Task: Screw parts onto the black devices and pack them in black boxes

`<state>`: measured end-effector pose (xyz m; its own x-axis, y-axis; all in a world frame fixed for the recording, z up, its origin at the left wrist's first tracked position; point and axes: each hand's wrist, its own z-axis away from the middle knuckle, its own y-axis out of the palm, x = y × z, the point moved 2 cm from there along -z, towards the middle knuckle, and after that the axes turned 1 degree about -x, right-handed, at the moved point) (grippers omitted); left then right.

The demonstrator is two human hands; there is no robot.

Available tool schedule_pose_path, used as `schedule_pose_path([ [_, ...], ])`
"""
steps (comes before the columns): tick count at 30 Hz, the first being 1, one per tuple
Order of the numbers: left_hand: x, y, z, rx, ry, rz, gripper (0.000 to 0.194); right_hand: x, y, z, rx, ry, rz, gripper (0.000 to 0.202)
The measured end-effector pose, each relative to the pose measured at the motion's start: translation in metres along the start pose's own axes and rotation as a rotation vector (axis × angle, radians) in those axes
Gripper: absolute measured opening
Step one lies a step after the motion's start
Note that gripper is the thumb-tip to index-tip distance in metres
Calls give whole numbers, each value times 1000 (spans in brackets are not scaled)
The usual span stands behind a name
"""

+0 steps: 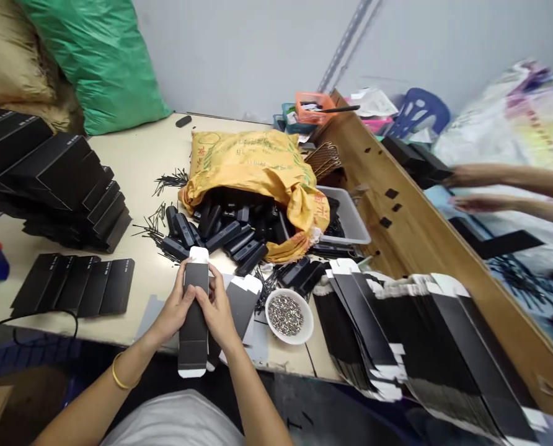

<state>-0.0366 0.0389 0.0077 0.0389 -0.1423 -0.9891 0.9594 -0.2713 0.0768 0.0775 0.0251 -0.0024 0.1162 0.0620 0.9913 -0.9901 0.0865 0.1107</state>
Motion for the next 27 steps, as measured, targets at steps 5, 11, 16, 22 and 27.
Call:
schedule_pose_path([
  [5,-1,8,1,11,-99,-157,54,-5,-10,-9,-125,-28,-3,23],
  [11,23,21,-3,72,-236,16,53,-12,-21,-9,-295,18,-108,30],
  [16,23,18,-6,28,-159,-70,79,-11,-18,-10,-228,33,-211,27],
  [22,13,16,-3,56,-99,-347,92,-22,-21,-16,-296,204,-232,30],
  [27,14,4,-6,35,-151,-318,89,-22,-14,1,-272,42,-44,27],
])
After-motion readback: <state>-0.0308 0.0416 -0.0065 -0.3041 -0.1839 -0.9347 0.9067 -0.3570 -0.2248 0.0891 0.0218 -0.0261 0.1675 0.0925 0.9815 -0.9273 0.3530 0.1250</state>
